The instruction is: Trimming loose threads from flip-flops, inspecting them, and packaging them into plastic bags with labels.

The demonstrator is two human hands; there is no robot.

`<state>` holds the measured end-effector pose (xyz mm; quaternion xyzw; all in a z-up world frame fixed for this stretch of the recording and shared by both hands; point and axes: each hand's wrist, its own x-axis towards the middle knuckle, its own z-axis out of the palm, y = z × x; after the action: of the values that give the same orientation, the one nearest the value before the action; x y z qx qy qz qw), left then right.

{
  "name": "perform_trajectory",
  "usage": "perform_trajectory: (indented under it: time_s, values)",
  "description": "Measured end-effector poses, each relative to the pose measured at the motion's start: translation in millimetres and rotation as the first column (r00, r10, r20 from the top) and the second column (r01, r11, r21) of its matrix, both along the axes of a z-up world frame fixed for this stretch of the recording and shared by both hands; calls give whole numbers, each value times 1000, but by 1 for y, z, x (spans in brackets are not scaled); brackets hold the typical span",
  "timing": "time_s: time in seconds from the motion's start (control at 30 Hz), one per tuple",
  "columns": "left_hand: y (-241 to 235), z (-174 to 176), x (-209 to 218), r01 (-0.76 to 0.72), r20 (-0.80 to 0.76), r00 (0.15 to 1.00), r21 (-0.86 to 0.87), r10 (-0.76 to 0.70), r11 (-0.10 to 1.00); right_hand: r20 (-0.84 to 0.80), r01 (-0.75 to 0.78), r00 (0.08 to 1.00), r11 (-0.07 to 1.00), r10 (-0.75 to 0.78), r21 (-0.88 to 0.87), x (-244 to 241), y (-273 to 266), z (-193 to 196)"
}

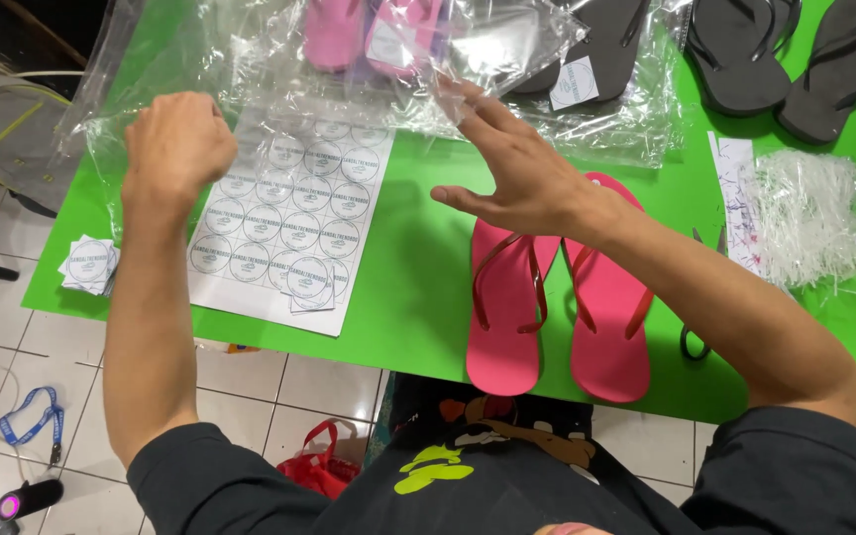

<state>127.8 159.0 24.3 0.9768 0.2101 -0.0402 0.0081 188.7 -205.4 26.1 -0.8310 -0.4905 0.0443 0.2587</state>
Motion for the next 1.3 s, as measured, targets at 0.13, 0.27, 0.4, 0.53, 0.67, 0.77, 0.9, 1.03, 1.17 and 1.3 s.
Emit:
perform_trajectory:
  time_s: [0.13, 0.27, 0.4, 0.53, 0.67, 0.77, 0.9, 1.03, 1.17, 1.3]
  values:
    - [19, -30, 18, -80, -47, 996, -268, 70, 960, -37, -15, 999, 1000, 15, 18, 3, -1, -4]
    - [50, -64, 43, -74, 95, 991, -185, 93, 980, -80, -30, 996, 997, 36, 75, 0, -3, -6]
    - [99, -104, 72, -30, 94, 995, 69, 24, 997, -113, -5, 992, 914, 55, 407, -5, -20, 8]
    - [76, -63, 59, -38, 128, 990, -106, 51, 994, -71, 44, 997, 824, -5, 565, -5, -49, 20]
    - [71, -39, 50, -99, 70, 990, -283, 124, 954, 4, 82, 992, 661, -127, 746, -2, -82, 22]
    - [59, -20, 47, -103, 29, 992, -358, 122, 928, -69, 194, 971, 586, -229, 787, -2, -110, 20]
    - [67, -30, 52, -55, 27, 998, -247, 64, 967, -187, 339, 932, 570, -309, 748, -1, -144, 20]
    - [92, -61, 70, 69, 215, 974, 33, -74, 997, -157, 295, 951, 629, -267, 719, 13, -175, 14]
    - [41, -43, 67, 208, 375, 897, 113, -236, 972, -315, 396, 916, 688, -248, 608, 22, -188, 17]
    - [-66, -13, 44, 680, 683, 579, -101, -446, 727, -413, 451, 863, 814, -292, 366, 25, -178, 43]
